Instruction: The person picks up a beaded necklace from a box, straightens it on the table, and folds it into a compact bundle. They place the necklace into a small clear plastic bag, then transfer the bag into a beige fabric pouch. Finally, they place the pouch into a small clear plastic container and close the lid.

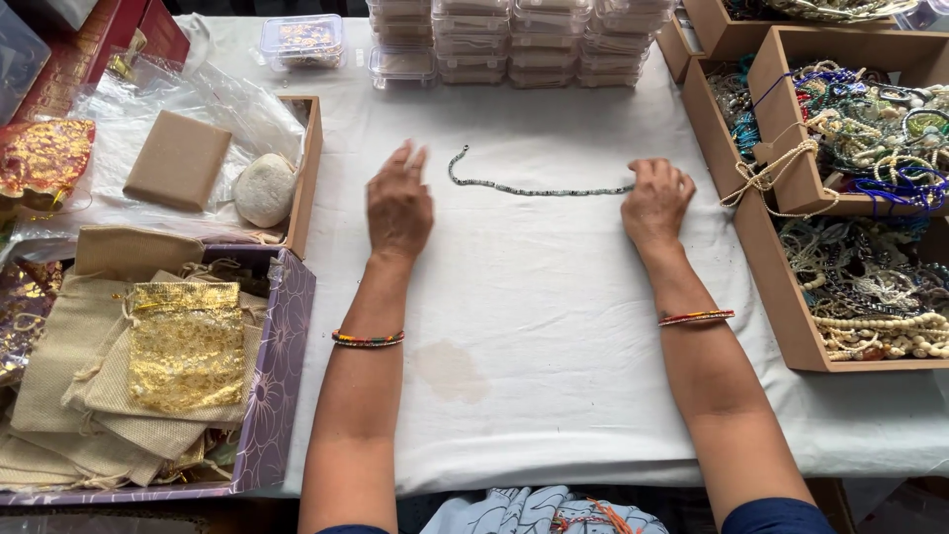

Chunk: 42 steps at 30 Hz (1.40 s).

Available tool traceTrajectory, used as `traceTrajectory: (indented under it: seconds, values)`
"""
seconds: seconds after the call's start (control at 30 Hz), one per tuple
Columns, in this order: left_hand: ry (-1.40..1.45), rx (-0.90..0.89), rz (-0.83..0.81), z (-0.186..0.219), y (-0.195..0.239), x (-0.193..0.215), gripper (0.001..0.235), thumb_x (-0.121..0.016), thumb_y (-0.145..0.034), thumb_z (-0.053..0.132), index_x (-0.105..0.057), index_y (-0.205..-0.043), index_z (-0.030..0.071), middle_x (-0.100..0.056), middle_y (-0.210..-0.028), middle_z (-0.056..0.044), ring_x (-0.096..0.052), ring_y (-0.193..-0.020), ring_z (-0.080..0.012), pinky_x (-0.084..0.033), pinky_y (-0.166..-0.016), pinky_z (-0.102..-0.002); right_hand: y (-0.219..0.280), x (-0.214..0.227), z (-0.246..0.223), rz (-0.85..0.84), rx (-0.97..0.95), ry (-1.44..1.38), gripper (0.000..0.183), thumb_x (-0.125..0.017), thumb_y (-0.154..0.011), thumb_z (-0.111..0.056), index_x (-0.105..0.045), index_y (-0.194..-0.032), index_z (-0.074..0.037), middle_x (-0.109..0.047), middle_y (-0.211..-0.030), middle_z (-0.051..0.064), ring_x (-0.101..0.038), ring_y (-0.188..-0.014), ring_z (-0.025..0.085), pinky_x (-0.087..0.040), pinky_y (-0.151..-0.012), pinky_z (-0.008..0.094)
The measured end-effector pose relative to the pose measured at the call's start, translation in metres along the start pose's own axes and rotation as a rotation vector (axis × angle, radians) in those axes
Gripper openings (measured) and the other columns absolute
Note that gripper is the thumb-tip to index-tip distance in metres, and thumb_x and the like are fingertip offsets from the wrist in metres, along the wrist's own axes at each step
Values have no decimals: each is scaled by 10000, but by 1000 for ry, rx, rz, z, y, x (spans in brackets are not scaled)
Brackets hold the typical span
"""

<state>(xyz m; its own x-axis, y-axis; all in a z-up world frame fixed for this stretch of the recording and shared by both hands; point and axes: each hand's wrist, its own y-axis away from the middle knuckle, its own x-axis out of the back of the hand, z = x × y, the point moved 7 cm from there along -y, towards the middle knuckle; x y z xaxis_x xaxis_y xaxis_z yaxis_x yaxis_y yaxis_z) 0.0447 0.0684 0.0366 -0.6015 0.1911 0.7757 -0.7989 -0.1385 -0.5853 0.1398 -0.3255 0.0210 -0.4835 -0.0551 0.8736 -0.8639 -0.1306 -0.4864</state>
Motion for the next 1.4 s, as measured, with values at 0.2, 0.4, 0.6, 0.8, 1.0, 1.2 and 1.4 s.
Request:
traceTrajectory:
  seconds: [0.2,0.4,0.6,0.8,1.0,1.2,1.4]
  values:
    - [120,-391,-377,72,-6,-14,716,-555,-974,483,-253,-1554,192,-320,-1595,-62,-273,-1460,-242,-228,-1179,-523,12,20,-86,-270,293,-306,699,-461,-982,-559,-342,-1568,-197,-242,-1667,106,-174,-1533,270,-154,-1247,460]
    - [-151,-184,-458,45,-10,0,424,-560,-1032,507,-629,-1340,225,-664,-1299,-42,-594,-1221,-215,-321,-1189,-551,10,-11,-55,-565,77,-173,818,-200,-915,-765,-201,-1610,-335,-55,-1718,29,45,-1572,227,40,-1265,484]
    - [-65,-182,-180,28,-9,-20,114,-676,-1019,162,-769,-1052,218,-735,-1043,38,-678,-1032,-154,-502,-1089,-402,16,-2,-89,-530,138,-186,851,-207,-957,-735,-36,-1628,-241,55,-1715,80,81,-1552,235,87,-1211,536]
    - [-77,-141,86,26,-6,2,130,-672,-844,242,-696,-939,156,-739,-925,-16,-696,-961,-223,-512,-886,-431,22,5,-112,-652,246,-197,866,-186,-930,-744,-61,-1633,-255,39,-1714,44,74,-1559,209,62,-1255,479]
    - [222,-355,-52,43,-7,-4,124,-593,-1104,184,-631,-1073,70,-664,-787,-73,-662,-699,-196,-586,-636,-326,7,12,-71,-367,158,-341,878,-558,-915,-618,-238,-1586,-152,-225,-1664,141,-182,-1548,278,-141,-1271,492]
    - [344,-867,140,135,24,46,79,-643,-1036,152,-664,-1088,96,-714,-926,-57,-705,-772,-164,-603,-664,-306,39,81,-158,-421,473,-1277,778,-826,-875,-204,-414,-1522,-70,-533,-1436,168,-500,-1356,278,-425,-1162,426]
    - [157,-371,167,52,-7,40,122,-700,-1023,173,-779,-1109,136,-744,-945,-47,-682,-717,-160,-579,-600,-295,11,39,-107,-408,138,-1417,169,-677,-984,-88,-755,-1134,-75,-765,-967,39,-693,-857,105,-619,-797,248]
